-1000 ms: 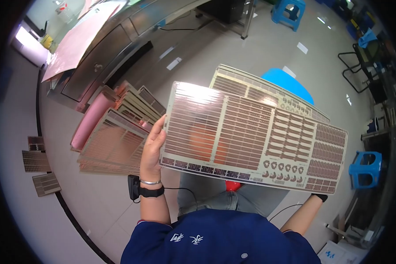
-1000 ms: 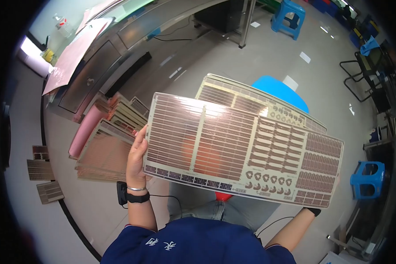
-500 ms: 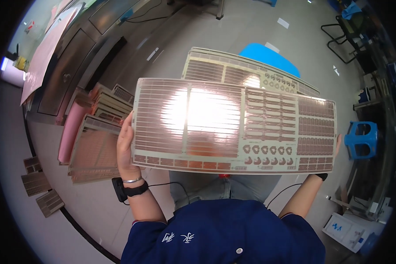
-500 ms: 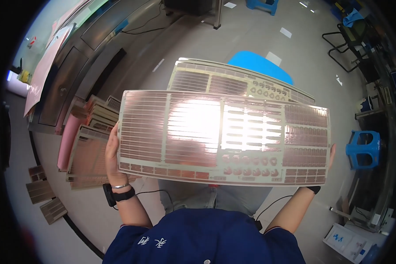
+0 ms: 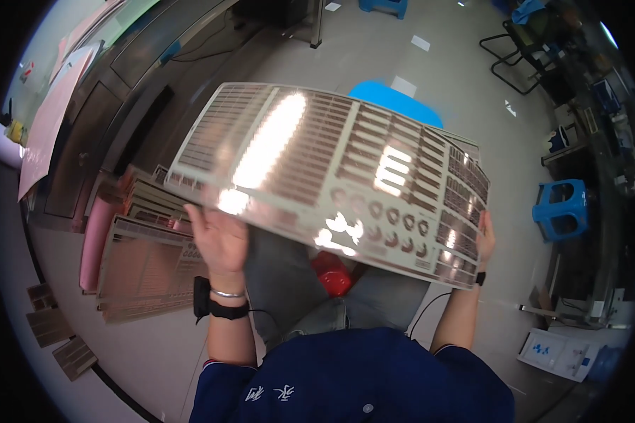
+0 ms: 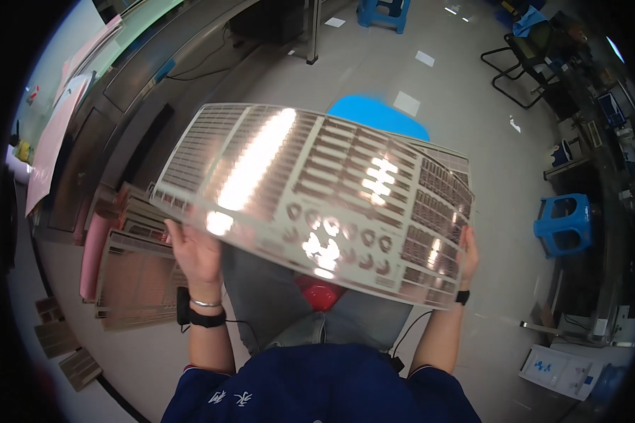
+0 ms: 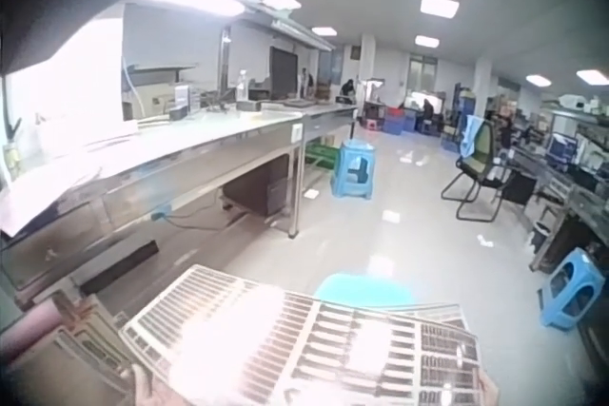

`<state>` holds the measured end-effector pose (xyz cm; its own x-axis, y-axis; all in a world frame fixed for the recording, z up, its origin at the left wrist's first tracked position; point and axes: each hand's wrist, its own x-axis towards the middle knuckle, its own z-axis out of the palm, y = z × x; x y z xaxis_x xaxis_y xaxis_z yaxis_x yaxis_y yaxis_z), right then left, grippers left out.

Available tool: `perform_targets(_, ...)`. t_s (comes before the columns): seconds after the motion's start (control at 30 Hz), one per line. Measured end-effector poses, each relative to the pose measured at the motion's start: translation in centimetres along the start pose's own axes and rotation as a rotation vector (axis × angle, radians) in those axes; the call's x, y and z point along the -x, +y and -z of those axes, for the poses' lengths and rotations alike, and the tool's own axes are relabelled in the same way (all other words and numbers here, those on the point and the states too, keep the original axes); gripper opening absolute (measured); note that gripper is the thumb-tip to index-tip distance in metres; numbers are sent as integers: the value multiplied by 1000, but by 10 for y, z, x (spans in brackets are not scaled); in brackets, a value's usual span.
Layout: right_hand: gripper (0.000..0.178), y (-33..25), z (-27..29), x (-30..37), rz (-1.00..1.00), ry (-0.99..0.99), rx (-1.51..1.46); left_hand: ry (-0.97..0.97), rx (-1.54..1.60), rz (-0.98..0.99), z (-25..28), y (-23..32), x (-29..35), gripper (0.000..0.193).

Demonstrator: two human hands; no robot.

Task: The person holds, turns, and looks over printed circuit board sheets one by one by hand.

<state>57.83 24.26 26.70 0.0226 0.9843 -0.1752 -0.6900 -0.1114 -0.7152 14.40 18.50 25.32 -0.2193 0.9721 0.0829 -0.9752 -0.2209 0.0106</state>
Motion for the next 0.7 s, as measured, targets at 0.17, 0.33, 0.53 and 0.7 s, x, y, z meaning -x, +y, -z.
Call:
perform_targets(0.17, 31, 54, 14, 13, -40, -116, -21, -47, -337, 258, -24, -100, 16, 54)
perform_targets(0.33, 61, 66, 3, 26, -172, -279, 52, 122, -670, 242, -18, -95, 12, 51)
perform_targets(0.53, 81, 32, -28, 3, -189, -363, 67, -10, -791, 352, -22, -53, -3, 49)
perform_targets(0.7, 69, 36, -54, -27, -154, -444, 145, -100, -962, 554, -26, -54, -14, 55)
